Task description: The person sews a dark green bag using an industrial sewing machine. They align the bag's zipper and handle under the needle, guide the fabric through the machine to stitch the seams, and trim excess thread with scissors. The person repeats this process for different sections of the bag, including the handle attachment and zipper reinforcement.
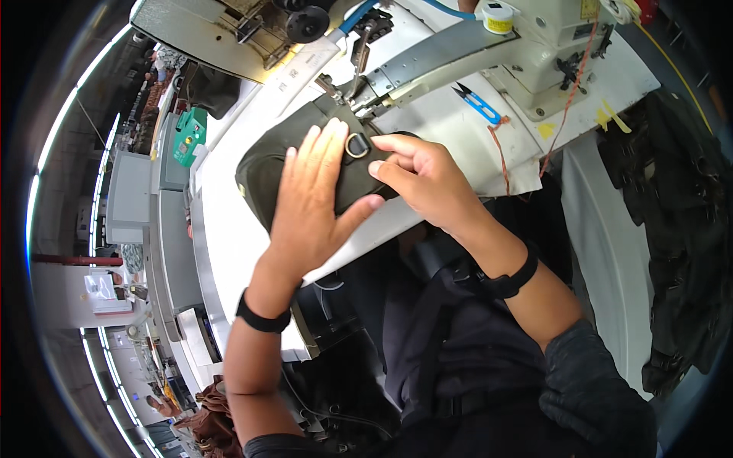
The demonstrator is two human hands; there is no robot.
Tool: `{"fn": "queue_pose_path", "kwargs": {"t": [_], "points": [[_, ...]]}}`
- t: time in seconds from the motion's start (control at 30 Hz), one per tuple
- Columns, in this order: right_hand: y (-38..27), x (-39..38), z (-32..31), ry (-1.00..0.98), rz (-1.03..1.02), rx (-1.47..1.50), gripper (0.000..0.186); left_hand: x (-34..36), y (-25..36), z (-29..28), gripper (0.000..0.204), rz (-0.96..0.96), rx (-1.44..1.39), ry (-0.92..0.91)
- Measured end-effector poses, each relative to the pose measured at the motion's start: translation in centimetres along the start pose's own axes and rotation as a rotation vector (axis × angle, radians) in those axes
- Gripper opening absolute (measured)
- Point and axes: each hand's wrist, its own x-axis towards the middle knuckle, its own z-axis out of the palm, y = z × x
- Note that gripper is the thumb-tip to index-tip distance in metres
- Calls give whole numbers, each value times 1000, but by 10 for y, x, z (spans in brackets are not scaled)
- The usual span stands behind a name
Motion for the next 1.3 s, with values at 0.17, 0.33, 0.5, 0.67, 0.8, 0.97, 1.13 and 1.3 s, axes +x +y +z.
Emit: {"fn": "queue_pose_path", "kwargs": {"t": [0.17,0.33,0.5,0.67,0.8,0.97,1.13,1.3], "points": [[-11,-3,11,48,-98,-87,47,2,2,9,96,-100,-289,48],[-30,-3,13,25,-63,-148,46,0,0,11,89,-114,-367,68],[-28,0,5,17,-37,-144,44,3,4,16,90,-115,-343,88],[-27,3,3,30,-23,-132,43,7,4,15,83,-132,-320,148],[-26,17,2,26,-60,-117,41,17,-2,21,74,-131,-288,232],[-11,17,1,44,-102,-128,38,21,7,26,57,-179,-218,425],[-13,15,2,44,-106,-96,27,35,31,34,29,-346,-363,582],[-11,14,1,19,-85,-96,22,39,36,39,14,-484,-530,650]]}}
